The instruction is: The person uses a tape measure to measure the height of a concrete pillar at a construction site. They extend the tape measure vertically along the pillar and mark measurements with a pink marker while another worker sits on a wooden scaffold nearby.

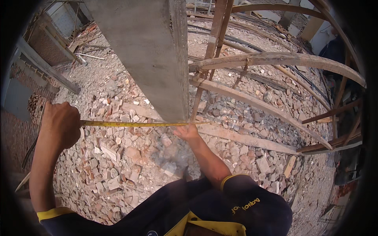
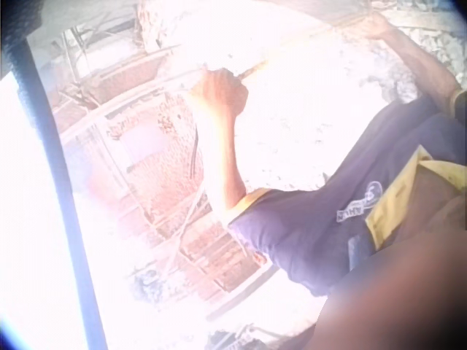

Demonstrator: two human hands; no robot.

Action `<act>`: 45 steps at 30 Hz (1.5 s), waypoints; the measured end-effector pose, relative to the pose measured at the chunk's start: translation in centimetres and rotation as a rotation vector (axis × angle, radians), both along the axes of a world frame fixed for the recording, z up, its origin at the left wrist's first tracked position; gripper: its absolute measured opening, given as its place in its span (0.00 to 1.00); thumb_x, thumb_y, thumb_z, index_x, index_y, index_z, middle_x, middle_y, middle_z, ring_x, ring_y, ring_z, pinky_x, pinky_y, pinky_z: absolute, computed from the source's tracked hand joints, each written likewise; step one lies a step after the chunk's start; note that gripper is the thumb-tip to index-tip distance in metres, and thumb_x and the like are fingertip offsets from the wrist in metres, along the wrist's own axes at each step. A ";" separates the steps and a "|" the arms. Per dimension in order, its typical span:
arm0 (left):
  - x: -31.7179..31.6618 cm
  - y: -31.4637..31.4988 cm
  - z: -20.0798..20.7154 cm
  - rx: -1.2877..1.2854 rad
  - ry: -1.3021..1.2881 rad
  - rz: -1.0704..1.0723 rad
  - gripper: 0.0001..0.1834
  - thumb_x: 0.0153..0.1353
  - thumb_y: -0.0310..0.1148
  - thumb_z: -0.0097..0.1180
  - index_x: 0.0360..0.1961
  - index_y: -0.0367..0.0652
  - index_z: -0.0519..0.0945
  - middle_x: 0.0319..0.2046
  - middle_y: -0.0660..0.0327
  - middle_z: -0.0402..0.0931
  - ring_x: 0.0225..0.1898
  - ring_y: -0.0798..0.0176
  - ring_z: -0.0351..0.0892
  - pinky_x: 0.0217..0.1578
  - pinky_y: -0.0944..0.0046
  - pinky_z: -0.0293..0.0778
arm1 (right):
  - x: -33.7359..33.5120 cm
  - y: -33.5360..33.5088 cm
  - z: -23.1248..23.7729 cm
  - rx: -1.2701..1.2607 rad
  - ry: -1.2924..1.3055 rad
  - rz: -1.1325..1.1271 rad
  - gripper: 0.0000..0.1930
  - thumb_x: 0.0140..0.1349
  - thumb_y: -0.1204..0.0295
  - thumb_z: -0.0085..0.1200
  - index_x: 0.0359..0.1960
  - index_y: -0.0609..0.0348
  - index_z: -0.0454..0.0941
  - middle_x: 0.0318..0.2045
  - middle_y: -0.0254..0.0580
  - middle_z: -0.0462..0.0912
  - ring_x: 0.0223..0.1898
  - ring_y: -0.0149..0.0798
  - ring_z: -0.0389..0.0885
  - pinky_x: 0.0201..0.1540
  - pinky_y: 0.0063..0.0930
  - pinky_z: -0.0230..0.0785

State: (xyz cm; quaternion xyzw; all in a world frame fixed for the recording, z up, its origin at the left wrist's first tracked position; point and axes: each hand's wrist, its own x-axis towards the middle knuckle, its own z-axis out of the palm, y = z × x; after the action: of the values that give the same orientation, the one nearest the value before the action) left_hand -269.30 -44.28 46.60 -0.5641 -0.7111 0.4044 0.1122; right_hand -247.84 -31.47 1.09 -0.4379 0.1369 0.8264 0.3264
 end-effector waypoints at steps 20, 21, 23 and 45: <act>-16.5 -38.6 -52.5 0.329 -1.105 0.313 0.22 0.67 0.37 0.49 0.62 0.51 0.72 0.58 0.51 0.74 0.61 0.44 0.69 0.63 0.46 0.64 | 13.2 8.1 20.5 0.951 -0.293 -0.600 0.12 0.74 0.58 0.42 0.41 0.52 0.68 0.25 0.30 0.69 0.25 0.30 0.68 0.30 0.27 0.68; -15.5 -37.1 -55.5 0.261 -1.011 0.368 0.22 0.67 0.39 0.48 0.62 0.50 0.71 0.59 0.49 0.72 0.62 0.43 0.68 0.63 0.46 0.62 | 12.5 9.8 23.1 1.054 -0.272 -0.591 0.12 0.74 0.58 0.42 0.40 0.53 0.68 0.24 0.30 0.68 0.25 0.30 0.68 0.30 0.28 0.68; -12.8 -32.5 -60.9 0.249 -0.951 0.395 0.24 0.68 0.42 0.48 0.62 0.46 0.71 0.60 0.46 0.70 0.63 0.42 0.66 0.64 0.45 0.61 | 10.6 12.5 28.2 1.170 -0.249 -0.571 0.12 0.74 0.58 0.42 0.40 0.53 0.68 0.23 0.30 0.69 0.24 0.30 0.68 0.28 0.28 0.69; 13.6 5.1 -59.4 0.820 -1.445 0.136 0.13 0.58 0.41 0.60 0.33 0.42 0.82 0.30 0.49 0.80 0.36 0.43 0.80 0.38 0.48 0.75 | 1.1 18.4 53.7 1.784 -0.253 -0.140 0.13 0.74 0.60 0.43 0.36 0.53 0.71 0.21 0.29 0.74 0.22 0.27 0.72 0.28 0.26 0.68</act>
State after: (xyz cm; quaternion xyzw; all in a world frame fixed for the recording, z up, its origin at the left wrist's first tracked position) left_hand -255.72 -39.20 -12.85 -0.5548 -0.7314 -0.3424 -0.2000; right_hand -246.71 -13.03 54.81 -0.1002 -0.5654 0.5495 0.6069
